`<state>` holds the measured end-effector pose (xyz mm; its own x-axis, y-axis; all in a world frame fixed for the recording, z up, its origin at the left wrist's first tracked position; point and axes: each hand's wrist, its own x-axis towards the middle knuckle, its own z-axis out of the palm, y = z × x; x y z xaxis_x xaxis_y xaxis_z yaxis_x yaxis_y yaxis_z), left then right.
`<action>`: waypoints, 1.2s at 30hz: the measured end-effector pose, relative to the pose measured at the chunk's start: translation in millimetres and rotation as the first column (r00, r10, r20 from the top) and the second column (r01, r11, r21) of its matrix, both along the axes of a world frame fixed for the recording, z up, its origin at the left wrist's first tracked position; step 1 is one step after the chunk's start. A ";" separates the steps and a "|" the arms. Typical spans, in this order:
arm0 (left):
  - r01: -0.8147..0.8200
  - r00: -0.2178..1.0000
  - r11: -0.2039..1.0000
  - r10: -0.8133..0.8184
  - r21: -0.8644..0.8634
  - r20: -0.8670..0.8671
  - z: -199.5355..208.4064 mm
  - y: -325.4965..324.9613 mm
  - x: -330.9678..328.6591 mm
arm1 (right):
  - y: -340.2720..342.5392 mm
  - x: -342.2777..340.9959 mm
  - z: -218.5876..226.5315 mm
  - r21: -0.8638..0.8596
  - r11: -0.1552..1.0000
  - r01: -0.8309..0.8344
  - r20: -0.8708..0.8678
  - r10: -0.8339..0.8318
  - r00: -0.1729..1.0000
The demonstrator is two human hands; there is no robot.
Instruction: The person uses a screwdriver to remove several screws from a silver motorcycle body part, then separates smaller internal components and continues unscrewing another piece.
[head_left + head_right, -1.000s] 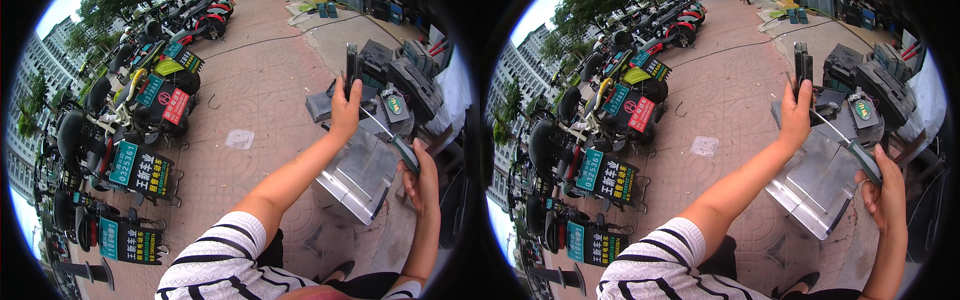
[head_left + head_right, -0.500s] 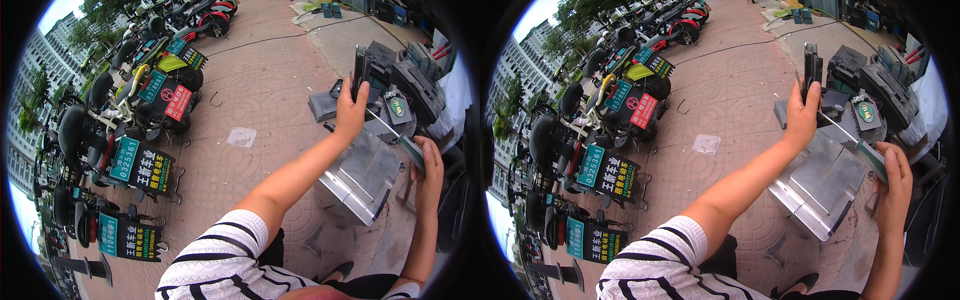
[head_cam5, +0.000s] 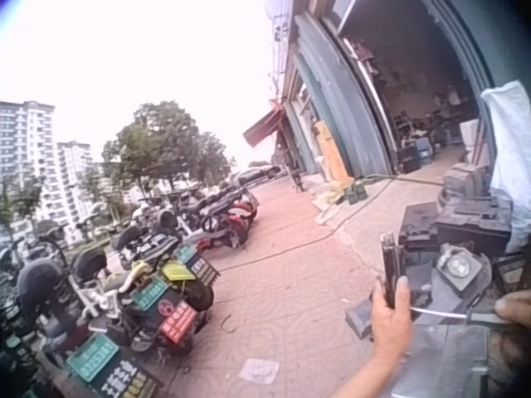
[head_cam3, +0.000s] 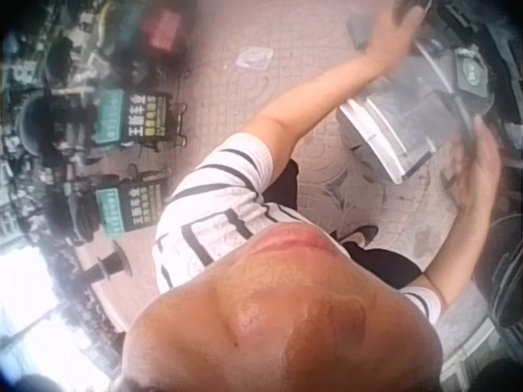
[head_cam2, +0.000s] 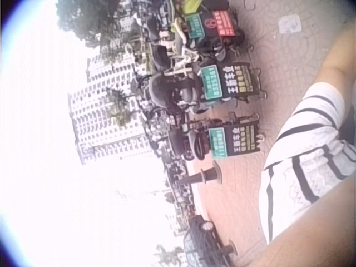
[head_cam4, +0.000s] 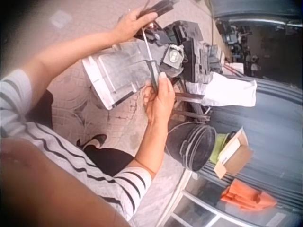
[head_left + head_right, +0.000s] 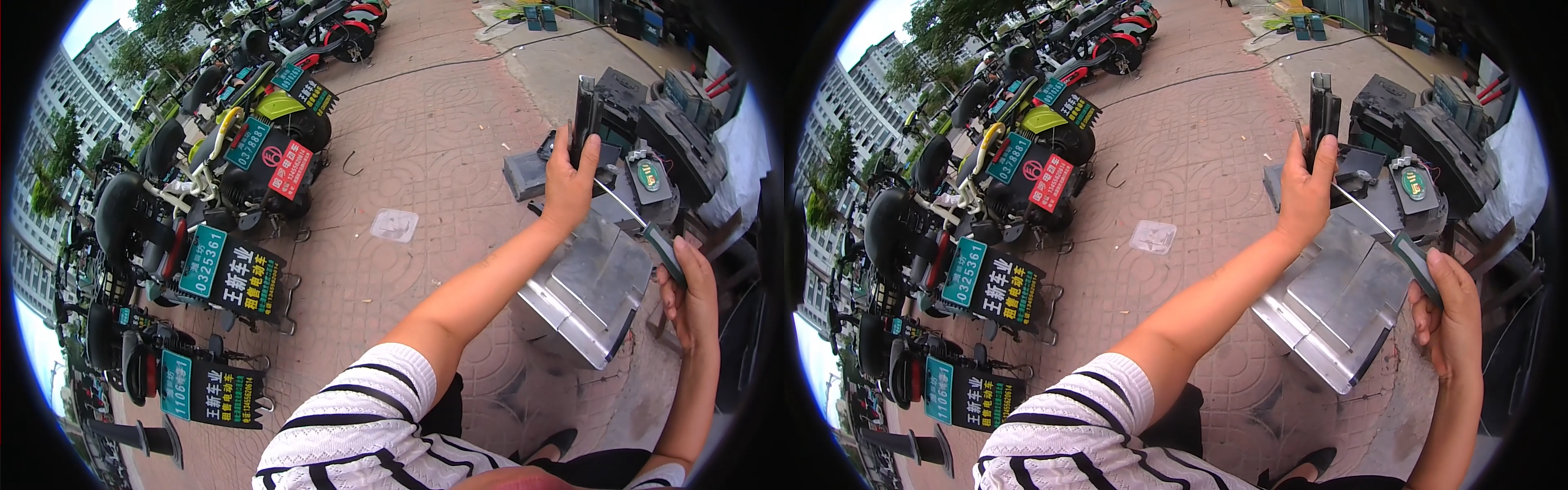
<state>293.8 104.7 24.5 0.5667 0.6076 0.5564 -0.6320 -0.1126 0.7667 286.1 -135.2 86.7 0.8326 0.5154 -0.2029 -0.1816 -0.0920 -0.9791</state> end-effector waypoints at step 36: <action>0.038 0.999 0.999 -0.038 0.004 0.020 1.4 -0.5 -2.0 | 0.6 4.5 -20.4 -0.107 0.972 0.208 0.694 -0.077 0.716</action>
